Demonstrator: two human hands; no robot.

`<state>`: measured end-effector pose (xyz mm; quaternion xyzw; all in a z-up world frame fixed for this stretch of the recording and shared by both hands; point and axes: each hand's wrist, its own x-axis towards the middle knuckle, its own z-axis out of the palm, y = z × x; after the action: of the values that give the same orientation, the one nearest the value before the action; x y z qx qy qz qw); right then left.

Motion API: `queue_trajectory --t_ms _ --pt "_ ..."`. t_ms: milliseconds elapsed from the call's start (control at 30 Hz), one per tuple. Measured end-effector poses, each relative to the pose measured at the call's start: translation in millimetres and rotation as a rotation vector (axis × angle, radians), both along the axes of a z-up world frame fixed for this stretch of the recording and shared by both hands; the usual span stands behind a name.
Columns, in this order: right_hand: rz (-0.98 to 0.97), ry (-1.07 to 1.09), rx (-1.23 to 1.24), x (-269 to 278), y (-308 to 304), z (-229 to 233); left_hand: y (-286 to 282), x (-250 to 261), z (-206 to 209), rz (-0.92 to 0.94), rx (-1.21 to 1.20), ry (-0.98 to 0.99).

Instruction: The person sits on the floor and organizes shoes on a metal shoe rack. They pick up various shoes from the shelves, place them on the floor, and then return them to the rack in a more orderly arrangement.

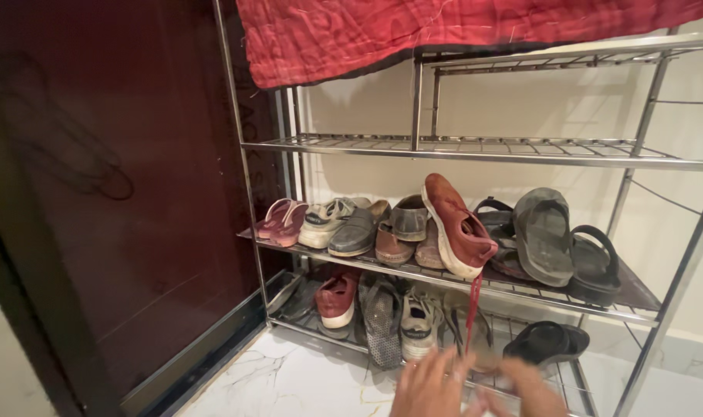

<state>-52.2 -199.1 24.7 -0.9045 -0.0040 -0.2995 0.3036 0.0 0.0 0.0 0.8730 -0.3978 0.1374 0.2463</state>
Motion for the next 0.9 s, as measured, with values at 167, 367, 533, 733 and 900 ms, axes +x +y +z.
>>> queue_trajectory --t_ms 167,367,533,733,900 --pt "-0.02 -0.31 -0.208 4.2 -12.5 47.7 22.8 -24.3 102.8 -0.055 -0.164 -0.223" --pt "-0.172 -0.28 -0.354 1.1 -9.1 126.1 24.0 -9.9 161.8 0.044 -0.138 -0.397" --pt "-0.309 -0.261 -0.45 10.9 -19.2 157.6 14.0 21.1 184.6 0.135 -0.145 -0.474" --pt "-0.418 -0.32 -0.561 32.4 -35.1 167.6 6.2 52.2 201.0 0.254 -0.068 -0.445" --pt "-0.476 -0.28 -0.568 41.2 -44.8 157.5 4.7 73.1 194.1 0.304 -0.056 -0.376"
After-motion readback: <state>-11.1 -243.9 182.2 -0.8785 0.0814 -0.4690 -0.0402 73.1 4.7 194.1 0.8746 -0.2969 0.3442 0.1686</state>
